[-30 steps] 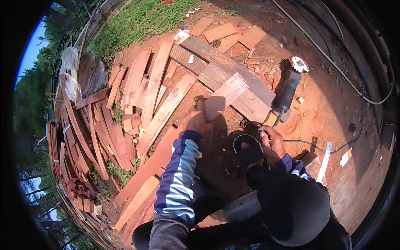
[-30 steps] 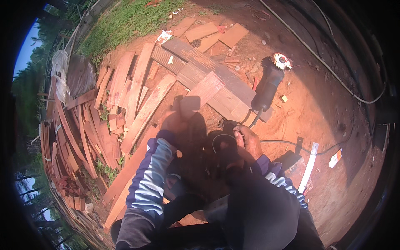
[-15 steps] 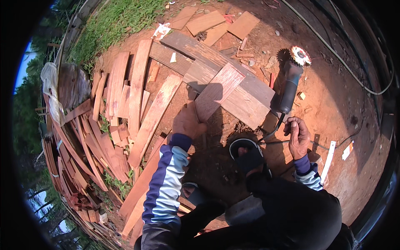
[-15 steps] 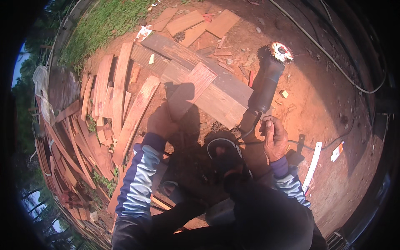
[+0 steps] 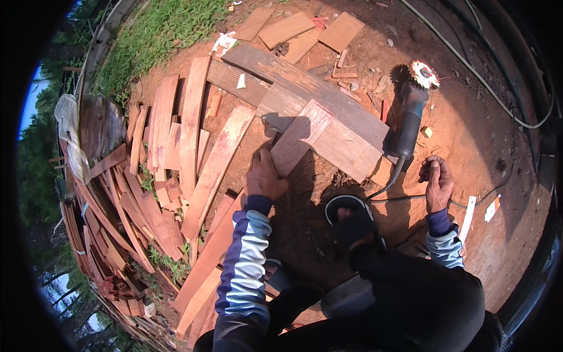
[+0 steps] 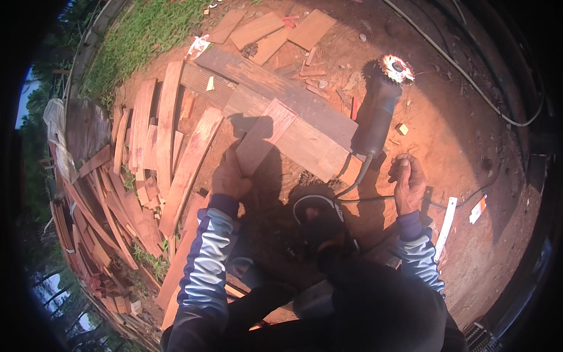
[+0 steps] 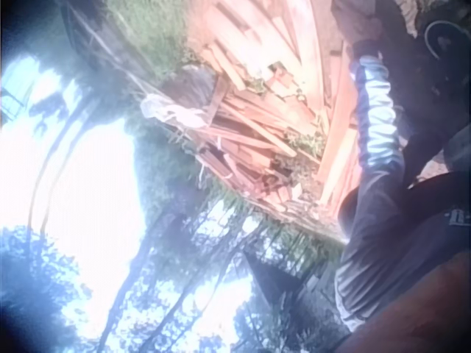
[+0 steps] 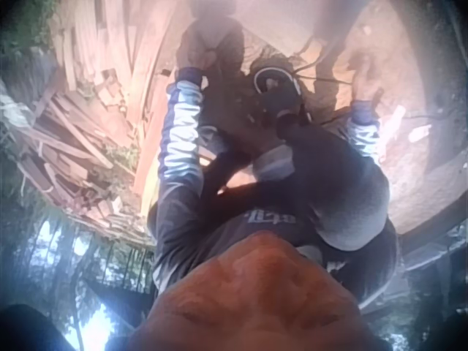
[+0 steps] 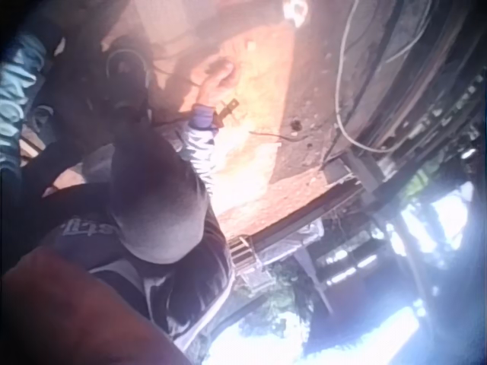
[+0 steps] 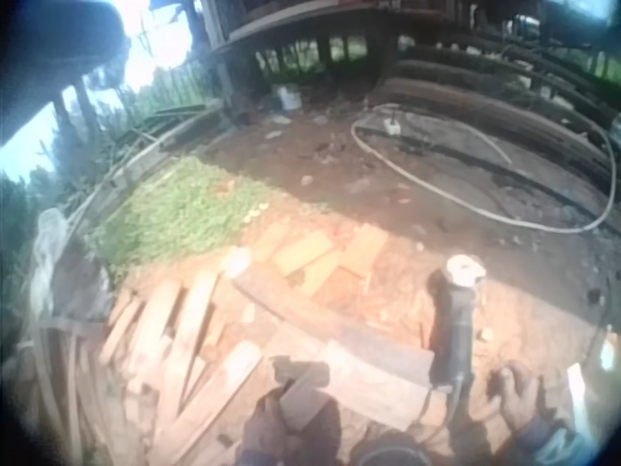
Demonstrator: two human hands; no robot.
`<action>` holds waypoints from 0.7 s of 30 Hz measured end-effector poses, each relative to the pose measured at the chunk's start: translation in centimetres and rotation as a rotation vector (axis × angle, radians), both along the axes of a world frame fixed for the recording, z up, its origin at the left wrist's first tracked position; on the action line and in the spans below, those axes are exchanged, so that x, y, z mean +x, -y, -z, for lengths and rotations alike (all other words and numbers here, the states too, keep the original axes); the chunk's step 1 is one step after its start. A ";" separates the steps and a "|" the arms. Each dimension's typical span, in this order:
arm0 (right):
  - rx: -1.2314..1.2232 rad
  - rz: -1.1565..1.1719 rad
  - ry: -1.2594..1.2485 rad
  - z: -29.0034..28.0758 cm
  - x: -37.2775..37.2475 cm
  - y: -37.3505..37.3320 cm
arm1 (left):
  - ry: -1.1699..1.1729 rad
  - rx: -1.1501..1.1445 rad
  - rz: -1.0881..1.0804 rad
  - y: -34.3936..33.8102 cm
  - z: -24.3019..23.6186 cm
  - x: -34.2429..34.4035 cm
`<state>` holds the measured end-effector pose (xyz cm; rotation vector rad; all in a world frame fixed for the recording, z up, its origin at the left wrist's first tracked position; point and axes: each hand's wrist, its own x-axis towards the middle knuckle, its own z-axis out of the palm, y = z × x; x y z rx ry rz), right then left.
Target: The person measures a wooden plank with a ruler and pencil, then uses an angle grinder to cut the plank. The person moves around the outdoor work area to retrieve tools and position the wood.
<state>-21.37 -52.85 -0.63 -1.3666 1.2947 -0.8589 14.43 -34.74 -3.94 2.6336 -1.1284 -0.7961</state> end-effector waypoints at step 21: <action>-0.025 -0.063 -0.356 2.7 3.5 6.6 | 0.053 0.009 -0.014 -0.1 -0.4 -0.4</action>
